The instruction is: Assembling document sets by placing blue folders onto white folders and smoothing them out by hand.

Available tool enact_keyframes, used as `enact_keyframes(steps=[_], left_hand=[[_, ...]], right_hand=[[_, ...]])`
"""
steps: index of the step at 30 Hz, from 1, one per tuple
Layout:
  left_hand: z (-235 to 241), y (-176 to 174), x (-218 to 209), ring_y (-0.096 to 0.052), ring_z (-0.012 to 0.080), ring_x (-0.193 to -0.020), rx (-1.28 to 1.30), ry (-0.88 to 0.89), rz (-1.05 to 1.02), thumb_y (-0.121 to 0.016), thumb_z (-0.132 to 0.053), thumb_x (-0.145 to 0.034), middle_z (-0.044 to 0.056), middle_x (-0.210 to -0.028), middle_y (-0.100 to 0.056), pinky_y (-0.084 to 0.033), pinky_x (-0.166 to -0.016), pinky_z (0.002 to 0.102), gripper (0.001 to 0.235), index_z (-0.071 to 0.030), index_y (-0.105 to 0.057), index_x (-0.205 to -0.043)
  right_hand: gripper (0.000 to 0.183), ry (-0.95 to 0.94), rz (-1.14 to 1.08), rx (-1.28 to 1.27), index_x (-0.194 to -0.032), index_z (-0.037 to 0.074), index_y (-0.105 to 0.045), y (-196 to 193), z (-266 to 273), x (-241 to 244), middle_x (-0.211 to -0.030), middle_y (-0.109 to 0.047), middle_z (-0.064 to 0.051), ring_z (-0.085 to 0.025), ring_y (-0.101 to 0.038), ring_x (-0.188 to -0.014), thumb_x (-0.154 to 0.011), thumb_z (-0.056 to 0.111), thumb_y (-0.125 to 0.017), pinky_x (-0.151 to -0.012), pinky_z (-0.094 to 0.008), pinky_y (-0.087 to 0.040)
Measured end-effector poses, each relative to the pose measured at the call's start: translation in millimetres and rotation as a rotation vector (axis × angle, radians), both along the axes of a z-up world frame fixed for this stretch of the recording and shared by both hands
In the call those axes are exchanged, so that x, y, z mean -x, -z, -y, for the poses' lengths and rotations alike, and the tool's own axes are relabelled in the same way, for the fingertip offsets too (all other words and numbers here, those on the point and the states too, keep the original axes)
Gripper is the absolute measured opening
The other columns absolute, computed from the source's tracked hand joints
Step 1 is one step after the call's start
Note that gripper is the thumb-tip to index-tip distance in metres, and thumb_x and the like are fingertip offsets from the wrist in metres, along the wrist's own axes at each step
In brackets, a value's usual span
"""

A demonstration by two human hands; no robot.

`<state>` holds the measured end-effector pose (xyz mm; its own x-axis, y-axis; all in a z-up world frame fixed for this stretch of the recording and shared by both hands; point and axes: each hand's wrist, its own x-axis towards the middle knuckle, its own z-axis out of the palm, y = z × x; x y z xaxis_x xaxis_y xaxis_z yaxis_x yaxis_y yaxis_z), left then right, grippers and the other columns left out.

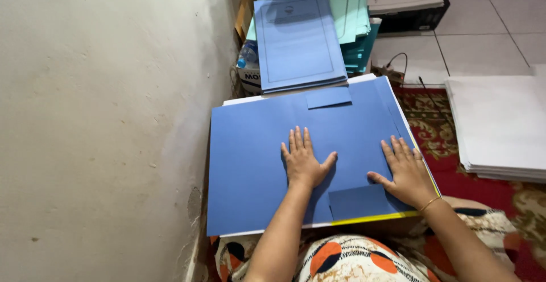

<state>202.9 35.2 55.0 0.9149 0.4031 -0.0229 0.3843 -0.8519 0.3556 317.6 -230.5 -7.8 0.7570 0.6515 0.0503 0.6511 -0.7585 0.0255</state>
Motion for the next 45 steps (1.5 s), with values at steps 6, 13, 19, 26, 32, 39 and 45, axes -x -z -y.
enact_keyframes(steps=[6,13,19,26,32,39,45], left_hand=[[0,8,-1,-0.016,0.0343,-0.157,-0.028,0.0,0.003,-0.038,-0.08,-0.086,0.021,-0.167,-0.021,-0.015,-0.122,0.062,0.107,-0.004,-0.024,-0.16],[3,8,0,-0.016,0.0333,-0.157,-0.034,-0.014,0.005,-0.038,-0.081,-0.086,0.02,-0.168,-0.022,-0.015,-0.123,0.062,0.107,-0.005,-0.024,-0.16],[-3,33,-8,-0.021,0.0342,-0.156,-0.072,-0.025,0.069,-0.04,-0.076,-0.089,0.021,-0.166,-0.027,-0.018,-0.121,0.063,0.1,-0.005,-0.029,-0.159],[-5,38,-10,-0.021,0.0333,-0.156,-0.074,-0.025,0.092,-0.041,-0.066,-0.095,0.021,-0.165,-0.028,-0.017,-0.121,0.062,0.088,-0.007,-0.031,-0.159],[-3,28,-8,-0.018,0.0325,-0.157,-0.059,-0.024,0.034,-0.038,-0.067,-0.095,0.02,-0.167,-0.025,-0.014,-0.122,0.061,0.088,-0.007,-0.028,-0.16],[-1,25,-8,-0.016,0.0326,-0.157,-0.066,-0.025,0.013,-0.037,-0.065,-0.096,0.02,-0.167,-0.024,-0.013,-0.122,0.061,0.087,-0.007,-0.027,-0.16],[-4,32,-9,-0.017,0.0349,-0.157,-0.072,-0.004,0.034,-0.037,-0.066,-0.096,0.022,-0.167,-0.024,-0.015,-0.121,0.063,0.088,-0.005,-0.027,-0.16]], right_hand=[[0.11,-0.096,-0.08,-0.004,-0.167,0.025,-0.017,0,15,22,-0.17,-0.022,-0.014,-0.036,-0.021,-0.156,-0.078,0.071,-0.062,-0.122,-0.058,-0.021],[0.116,-0.186,-0.203,0.044,-0.166,0.022,-0.017,-31,-17,77,-0.17,-0.02,-0.017,-0.035,-0.016,-0.157,-0.081,0.089,-0.058,-0.121,-0.06,-0.016],[0.095,-0.437,-0.063,-0.012,-0.16,0.013,-0.032,-12,-74,116,-0.163,-0.033,-0.02,-0.035,-0.024,-0.154,-0.095,0.08,-0.045,-0.121,-0.053,-0.014],[0.103,-0.442,0.043,-0.065,-0.161,0.014,-0.03,-9,-39,108,-0.162,-0.036,-0.013,-0.03,-0.027,-0.153,-0.089,0.086,-0.046,-0.121,-0.049,-0.018],[0.103,-0.215,0.034,0.019,-0.165,0.017,-0.021,7,14,91,-0.168,-0.026,-0.011,-0.029,-0.021,-0.156,-0.089,0.085,-0.043,-0.122,-0.05,-0.017],[0.107,-0.343,-0.179,0.089,-0.164,0.011,-0.017,-27,-48,109,-0.169,-0.019,-0.019,-0.036,-0.013,-0.157,-0.093,0.086,-0.044,-0.122,-0.055,-0.013],[0.097,-0.524,-0.071,-0.027,-0.16,0.013,-0.031,-12,-73,121,-0.163,-0.033,-0.016,-0.033,-0.024,-0.154,-0.094,0.083,-0.042,-0.121,-0.051,-0.015]])
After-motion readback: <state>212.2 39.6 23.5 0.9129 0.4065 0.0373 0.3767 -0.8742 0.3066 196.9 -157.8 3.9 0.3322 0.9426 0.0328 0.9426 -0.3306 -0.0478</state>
